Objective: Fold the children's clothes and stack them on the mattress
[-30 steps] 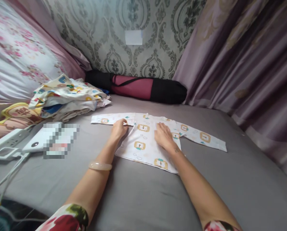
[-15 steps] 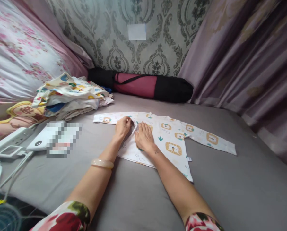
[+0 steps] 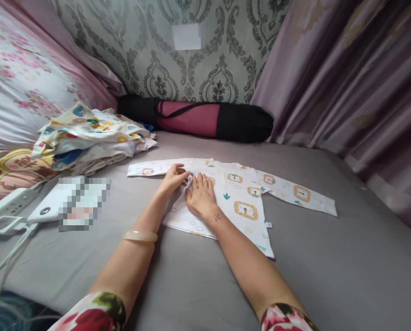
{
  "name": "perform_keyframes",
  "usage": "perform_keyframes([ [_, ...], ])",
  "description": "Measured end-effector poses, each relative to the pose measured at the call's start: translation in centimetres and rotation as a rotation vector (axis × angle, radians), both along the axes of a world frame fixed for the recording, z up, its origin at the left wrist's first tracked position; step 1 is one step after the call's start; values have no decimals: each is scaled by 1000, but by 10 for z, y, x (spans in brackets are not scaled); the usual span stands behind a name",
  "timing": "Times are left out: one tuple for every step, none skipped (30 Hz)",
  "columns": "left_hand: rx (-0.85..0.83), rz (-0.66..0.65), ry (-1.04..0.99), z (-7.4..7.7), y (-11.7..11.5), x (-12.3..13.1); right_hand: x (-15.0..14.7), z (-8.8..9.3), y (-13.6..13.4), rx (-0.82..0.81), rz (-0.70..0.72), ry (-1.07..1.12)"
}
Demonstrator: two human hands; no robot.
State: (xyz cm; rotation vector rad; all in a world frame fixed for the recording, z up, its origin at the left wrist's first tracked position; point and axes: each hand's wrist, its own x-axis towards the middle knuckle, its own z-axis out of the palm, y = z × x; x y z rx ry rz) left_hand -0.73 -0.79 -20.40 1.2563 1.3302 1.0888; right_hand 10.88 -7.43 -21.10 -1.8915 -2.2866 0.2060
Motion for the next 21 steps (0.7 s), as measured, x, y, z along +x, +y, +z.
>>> perform_keyframes([
  [36,-4,23,-2,0,0,0,0,0,2,2,0],
  [72,-1,51,-4,1,-1,0,-1,0,3,2,-1],
  [103,5,86,-6,1,-1,0,-1,0,3,2,-2],
  [128,5,125,-8,2,-2,0,-1,0,3,1,-3],
  [145,-1,165,-9,3,-2,0,-1,0,1,1,-4],
  [154,-14,203,-11,3,-2,0,-1,0,-2,2,-3],
  [162,-30,237,-11,4,-3,0,0,0,-6,3,-2],
  [172,-44,269,-11,4,-4,0,0,0,-10,4,0],
  [186,-52,299,-11,4,-5,0,0,0,-12,5,3],
  [204,-52,329,-11,4,-5,0,1,0,-14,5,5],
  [226,-42,359,-11,4,-6,0,1,-1,-14,5,7],
  [247,-30,390,-10,4,-7,0,1,-1,-13,4,9],
  [271,-17,423,-10,4,-8,0,1,-2,-12,4,8],
  [296,-13,458,-9,4,-9,0,1,-2,-9,4,7],
  [325,-15,495,-9,3,-9,0,1,-2,-5,3,6],
  [355,-24,533,-9,3,-10,0,1,-3,-1,3,5],
  [381,-34,568,-9,3,-10,1,1,-3,1,4,6],
  [401,-41,598,-9,3,-10,1,1,-4,2,9,6],
  [412,-41,618,-9,3,-10,1,2,-4,2,20,7],
  [413,-38,628,-9,3,-10,1,2,-5,1,38,8],
  [408,-33,628,-9,3,-10,1,2,-5,-1,62,8],
])
